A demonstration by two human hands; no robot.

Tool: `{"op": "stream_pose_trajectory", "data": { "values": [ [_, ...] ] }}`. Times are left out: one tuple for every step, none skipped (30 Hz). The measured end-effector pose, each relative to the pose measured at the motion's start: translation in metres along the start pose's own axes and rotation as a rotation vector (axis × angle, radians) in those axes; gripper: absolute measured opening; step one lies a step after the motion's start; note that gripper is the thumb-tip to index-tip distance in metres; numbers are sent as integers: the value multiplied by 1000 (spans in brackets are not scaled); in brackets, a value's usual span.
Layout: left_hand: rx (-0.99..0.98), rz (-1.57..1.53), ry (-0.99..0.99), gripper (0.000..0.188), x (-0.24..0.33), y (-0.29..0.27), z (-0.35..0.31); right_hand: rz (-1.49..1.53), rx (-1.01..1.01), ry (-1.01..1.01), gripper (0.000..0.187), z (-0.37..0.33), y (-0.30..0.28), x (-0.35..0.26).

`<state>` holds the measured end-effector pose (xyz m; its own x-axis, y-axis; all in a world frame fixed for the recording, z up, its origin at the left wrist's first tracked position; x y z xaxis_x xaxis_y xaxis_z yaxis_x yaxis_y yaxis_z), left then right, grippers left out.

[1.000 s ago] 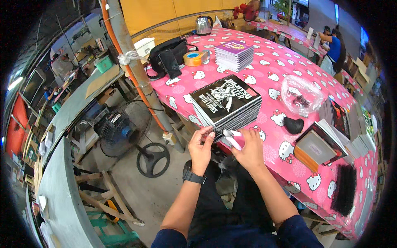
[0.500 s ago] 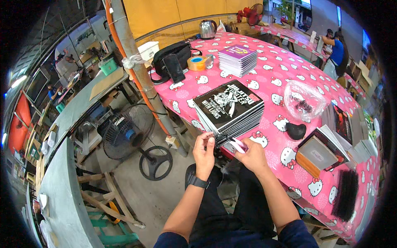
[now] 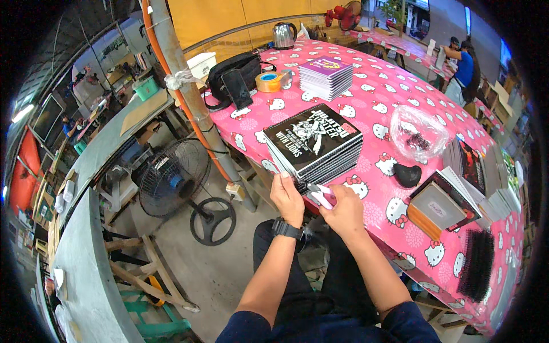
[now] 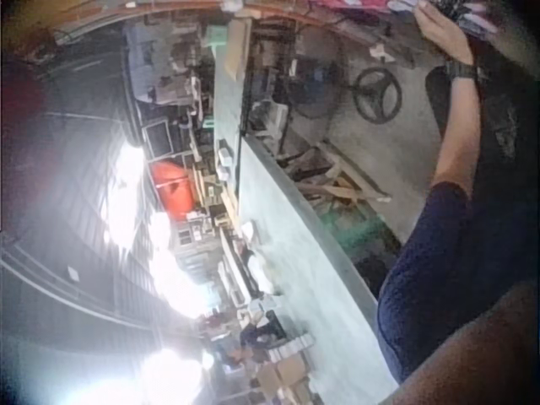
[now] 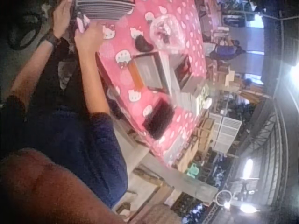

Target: The person prepares a plastic binding comb by hand and inserts it into a stack of punched pages, then uses a pink tool to trim and secure the ends of the binding.

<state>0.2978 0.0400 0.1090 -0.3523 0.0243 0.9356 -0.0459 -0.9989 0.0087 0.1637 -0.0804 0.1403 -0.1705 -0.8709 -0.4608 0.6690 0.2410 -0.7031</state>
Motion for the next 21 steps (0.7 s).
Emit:
{"op": "stream_pose_trajectory", "data": {
  "values": [
    [29,-40,19,32,4,-1,1,-7,3,1,37,1,-1,1],
    [25,-46,18,32,3,1,2,32,-28,37,33,1,1,5],
    [50,-19,42,32,5,0,3,70,-59,72,30,1,4,10],
    [75,13,68,32,8,-1,3,69,-57,74,30,1,4,11],
    [64,-9,28,33,4,0,4,75,-89,98,28,1,8,15],
    [61,-11,28,33,4,1,3,81,-120,121,27,0,11,19],
    [68,-34,-4,33,3,-2,3,84,-121,118,27,1,10,18],
    [75,-57,-36,33,0,-4,4,117,-186,184,30,-2,13,23],
    [78,-56,-35,33,-1,-5,5,149,-251,250,34,-6,19,27],
    [86,-73,-42,34,-3,-5,5,145,-253,250,34,-9,19,28],
    [93,-89,-49,34,-5,-5,4,15,-152,106,39,-5,7,18],
    [94,-92,-52,34,-6,-5,4,-114,-51,-39,43,-4,-4,5],
    [91,-100,-47,34,-5,-6,4,-116,-51,-35,43,-4,-3,4],
    [88,-109,-42,35,-4,-6,4,-131,-92,-10,46,-4,1,4],
    [63,-184,-103,35,-9,-3,3,-146,-133,15,49,-4,6,5],
    [63,-184,-103,35,-10,-3,3,-146,-132,16,49,-3,6,3],
    [69,-154,-77,36,-9,-3,3,-161,-123,-2,48,-2,6,0],
    [75,-125,-51,37,-7,-4,3,-175,-115,-20,47,-2,6,-3],
    [74,-128,-50,37,-6,-3,2,-178,-113,-20,47,-1,6,-2],
    [74,-109,-40,37,-3,-3,1,-171,-117,-25,44,-1,7,-1],
    [74,-90,-29,36,0,-2,0,-164,-121,-30,41,0,8,-1]
  ]
}}
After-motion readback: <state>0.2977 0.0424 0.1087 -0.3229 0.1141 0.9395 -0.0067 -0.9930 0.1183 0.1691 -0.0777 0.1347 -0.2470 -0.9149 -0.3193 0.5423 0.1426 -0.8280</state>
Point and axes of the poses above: each hand's wrist, its own z-axis towards the middle knuckle, its own y-axis out of the palm, x = y × z, the point moved 10 cm from there along z, towards the middle knuckle, and after that the axes turned 8 degrees about -y, right-handed, at the moved point
